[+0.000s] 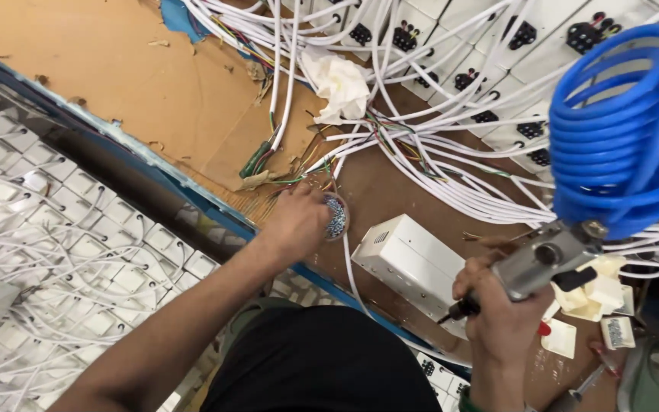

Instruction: Assembling electronic power supply units by fitting components into white enclosures and securing them with a pneumatic screwdriver and hammer.

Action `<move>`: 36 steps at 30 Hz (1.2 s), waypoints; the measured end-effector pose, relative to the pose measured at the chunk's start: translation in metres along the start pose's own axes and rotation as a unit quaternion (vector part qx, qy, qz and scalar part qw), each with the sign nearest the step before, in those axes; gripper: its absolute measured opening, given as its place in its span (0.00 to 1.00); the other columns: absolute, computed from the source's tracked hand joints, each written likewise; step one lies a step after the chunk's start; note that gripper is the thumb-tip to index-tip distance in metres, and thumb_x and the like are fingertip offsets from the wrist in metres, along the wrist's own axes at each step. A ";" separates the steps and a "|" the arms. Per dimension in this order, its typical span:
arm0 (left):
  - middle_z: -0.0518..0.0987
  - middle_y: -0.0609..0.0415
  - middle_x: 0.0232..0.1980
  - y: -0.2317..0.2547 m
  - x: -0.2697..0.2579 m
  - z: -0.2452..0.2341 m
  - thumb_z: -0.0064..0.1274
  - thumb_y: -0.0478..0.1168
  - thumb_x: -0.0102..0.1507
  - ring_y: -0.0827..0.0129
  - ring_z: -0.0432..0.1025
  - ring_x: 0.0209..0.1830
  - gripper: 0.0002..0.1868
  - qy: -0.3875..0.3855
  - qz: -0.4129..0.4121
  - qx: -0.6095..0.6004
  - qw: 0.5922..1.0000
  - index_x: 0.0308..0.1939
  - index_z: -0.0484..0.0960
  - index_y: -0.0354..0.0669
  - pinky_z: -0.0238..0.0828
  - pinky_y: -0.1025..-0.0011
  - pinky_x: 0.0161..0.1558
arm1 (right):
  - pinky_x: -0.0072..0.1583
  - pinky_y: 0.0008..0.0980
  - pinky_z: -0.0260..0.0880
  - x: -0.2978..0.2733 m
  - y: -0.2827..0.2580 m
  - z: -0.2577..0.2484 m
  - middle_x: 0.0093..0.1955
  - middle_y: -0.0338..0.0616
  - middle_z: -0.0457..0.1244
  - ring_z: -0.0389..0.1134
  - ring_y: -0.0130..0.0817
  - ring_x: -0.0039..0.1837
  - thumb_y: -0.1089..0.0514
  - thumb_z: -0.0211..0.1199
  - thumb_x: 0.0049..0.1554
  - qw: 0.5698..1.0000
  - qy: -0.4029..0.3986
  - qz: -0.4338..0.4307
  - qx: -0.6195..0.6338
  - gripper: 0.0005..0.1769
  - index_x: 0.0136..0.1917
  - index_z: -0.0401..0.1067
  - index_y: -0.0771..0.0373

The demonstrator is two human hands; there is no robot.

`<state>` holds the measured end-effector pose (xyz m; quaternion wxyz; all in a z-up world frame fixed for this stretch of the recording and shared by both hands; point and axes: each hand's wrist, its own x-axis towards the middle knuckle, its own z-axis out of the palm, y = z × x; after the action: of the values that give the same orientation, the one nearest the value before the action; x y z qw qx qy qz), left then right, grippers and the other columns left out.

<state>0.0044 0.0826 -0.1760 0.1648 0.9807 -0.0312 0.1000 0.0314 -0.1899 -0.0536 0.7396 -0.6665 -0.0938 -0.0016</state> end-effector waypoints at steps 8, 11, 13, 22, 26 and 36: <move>0.82 0.49 0.40 0.004 0.000 -0.003 0.54 0.37 0.53 0.52 0.75 0.50 0.05 0.013 0.013 -0.035 0.999 0.26 0.86 0.44 0.71 0.53 0.49 | 0.36 0.30 0.65 -0.004 -0.006 0.010 0.38 0.48 0.63 0.64 0.33 0.33 0.75 0.60 0.54 0.999 0.021 -0.004 -0.042 0.17 0.57 0.68 0.76; 0.84 0.49 0.38 0.010 0.001 -0.019 0.59 0.36 0.55 0.54 0.78 0.42 0.03 0.062 -0.031 -0.190 0.979 0.31 0.87 0.43 0.74 0.59 0.43 | 0.37 0.31 0.66 -0.004 -0.004 0.006 0.38 0.48 0.63 0.64 0.33 0.33 0.75 0.60 0.54 0.999 0.024 -0.014 -0.027 0.18 0.59 0.67 0.75; 0.85 0.50 0.38 0.023 0.002 -0.030 0.62 0.36 0.58 0.57 0.79 0.37 0.04 0.085 -0.077 -0.323 0.939 0.37 0.88 0.42 0.75 0.63 0.38 | 0.38 0.33 0.67 -0.005 -0.004 0.004 0.39 0.48 0.62 0.63 0.33 0.34 0.76 0.59 0.54 0.999 0.021 -0.033 0.000 0.20 0.60 0.66 0.74; 0.87 0.55 0.36 0.092 -0.013 -0.059 0.66 0.34 0.61 0.78 0.78 0.35 0.06 -0.100 -0.093 -0.718 0.683 0.41 0.88 0.36 0.78 0.76 0.39 | 0.44 0.35 0.62 -0.006 -0.023 0.001 0.36 0.39 0.56 0.58 0.31 0.36 0.67 0.60 0.64 0.962 -0.024 -0.060 0.266 0.23 0.69 0.59 0.55; 0.87 0.54 0.41 0.096 -0.013 -0.068 0.63 0.32 0.62 0.77 0.80 0.41 0.06 -0.063 -0.013 -0.694 0.717 0.43 0.88 0.34 0.79 0.76 0.46 | 0.44 0.34 0.60 -0.010 -0.033 0.008 0.37 0.38 0.54 0.56 0.31 0.36 0.65 0.58 0.64 0.968 0.006 -0.075 0.239 0.24 0.71 0.58 0.54; 0.87 0.53 0.40 0.103 -0.019 -0.040 0.62 0.32 0.63 0.78 0.80 0.40 0.09 -0.099 -0.097 -0.757 0.639 0.46 0.88 0.33 0.80 0.77 0.46 | 0.41 0.31 0.58 -0.013 -0.034 0.009 0.37 0.38 0.54 0.56 0.29 0.36 0.64 0.57 0.64 0.969 0.021 -0.091 0.227 0.24 0.71 0.56 0.56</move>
<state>-0.0308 -0.0012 -0.1104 0.8540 0.5149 -0.0171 -0.0730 0.0131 -0.1862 -0.0215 0.8702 -0.4693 -0.1366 -0.0617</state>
